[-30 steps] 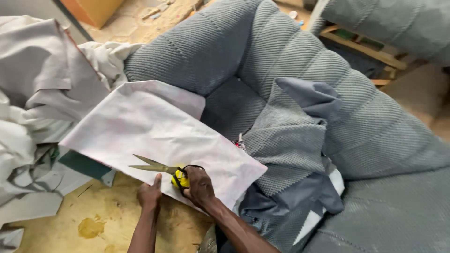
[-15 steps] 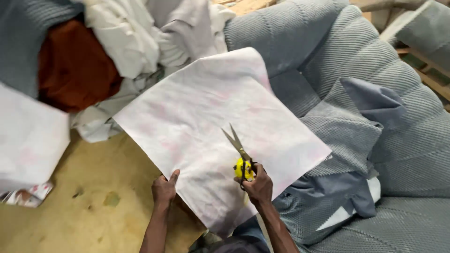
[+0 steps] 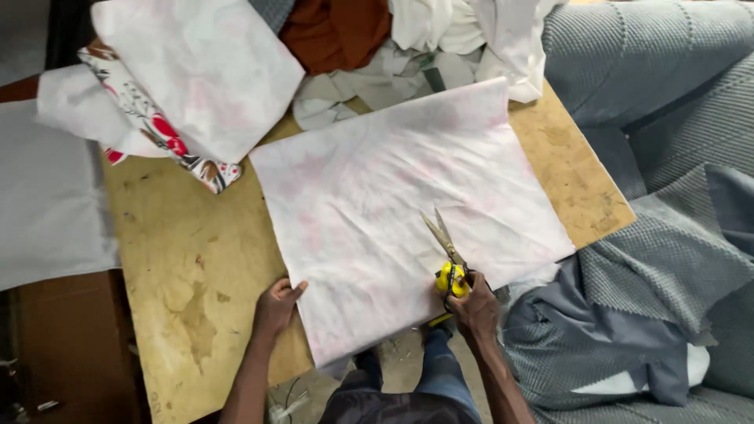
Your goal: Measuring and cutting fabric on a workbench using a tape measure and scissors
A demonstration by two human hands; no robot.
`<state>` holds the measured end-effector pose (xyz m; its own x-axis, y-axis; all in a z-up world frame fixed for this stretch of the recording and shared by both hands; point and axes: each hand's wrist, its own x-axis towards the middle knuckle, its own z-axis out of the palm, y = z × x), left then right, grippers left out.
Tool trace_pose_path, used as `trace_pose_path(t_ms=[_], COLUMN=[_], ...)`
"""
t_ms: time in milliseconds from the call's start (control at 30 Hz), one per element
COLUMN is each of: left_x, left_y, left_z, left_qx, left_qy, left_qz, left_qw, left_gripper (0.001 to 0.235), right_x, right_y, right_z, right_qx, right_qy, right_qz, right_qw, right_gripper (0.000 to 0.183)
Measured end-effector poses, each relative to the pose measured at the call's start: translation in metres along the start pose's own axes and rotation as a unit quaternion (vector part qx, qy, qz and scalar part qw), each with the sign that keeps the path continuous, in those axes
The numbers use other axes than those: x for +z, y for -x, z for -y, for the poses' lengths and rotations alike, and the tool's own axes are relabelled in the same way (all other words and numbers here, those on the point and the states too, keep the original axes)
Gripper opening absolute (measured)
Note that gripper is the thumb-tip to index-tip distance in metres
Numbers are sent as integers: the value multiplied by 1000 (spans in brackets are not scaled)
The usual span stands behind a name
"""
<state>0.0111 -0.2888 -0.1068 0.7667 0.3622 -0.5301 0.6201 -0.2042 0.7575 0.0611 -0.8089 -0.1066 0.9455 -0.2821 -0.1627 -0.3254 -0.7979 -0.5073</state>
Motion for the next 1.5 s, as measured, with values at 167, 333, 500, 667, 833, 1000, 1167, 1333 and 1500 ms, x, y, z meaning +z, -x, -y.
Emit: trace_pose_path(t_ms=[167, 333, 500, 667, 833, 1000, 1167, 1333, 1500], left_x=[26, 45, 51, 63, 90, 79, 56, 108, 101], left_y=[98, 149, 150, 153, 151, 163, 197, 185, 194], left_z=[-7, 1, 37, 60, 85, 64, -33, -58, -70], left_qx=[-76, -125, -130, -92, -90, -96, -100, -108, -158], left_qy=[26, -38, 29, 20, -90, -350, -217, 331, 307], left_qz=[49, 121, 173, 212, 99, 110, 91, 224, 100], left_qw=[996, 984, 976, 973, 987, 925, 967, 910, 933], left_gripper=[55, 41, 33, 70, 52, 50, 46, 63, 54], right_x=[-8, -18, -28, -33, -36, -42, -52, -11, -6], right_y=[-2, 0, -1, -6, -9, 6, 71, 149, 150], right_z=[2, 14, 14, 9, 6, 22, 95, 141, 120], right_qx=[-23, -35, -53, -66, -85, -23, 58, 8, -126], right_qy=[38, 59, 57, 49, 43, 34, -123, -239, -192], right_qz=[-10, -15, -3, 4, -8, 24, 132, 258, 277], right_qw=[999, 998, 997, 997, 995, 999, 982, 936, 933], right_gripper=[80, 79, 75, 73, 75, 84, 81, 46, 34])
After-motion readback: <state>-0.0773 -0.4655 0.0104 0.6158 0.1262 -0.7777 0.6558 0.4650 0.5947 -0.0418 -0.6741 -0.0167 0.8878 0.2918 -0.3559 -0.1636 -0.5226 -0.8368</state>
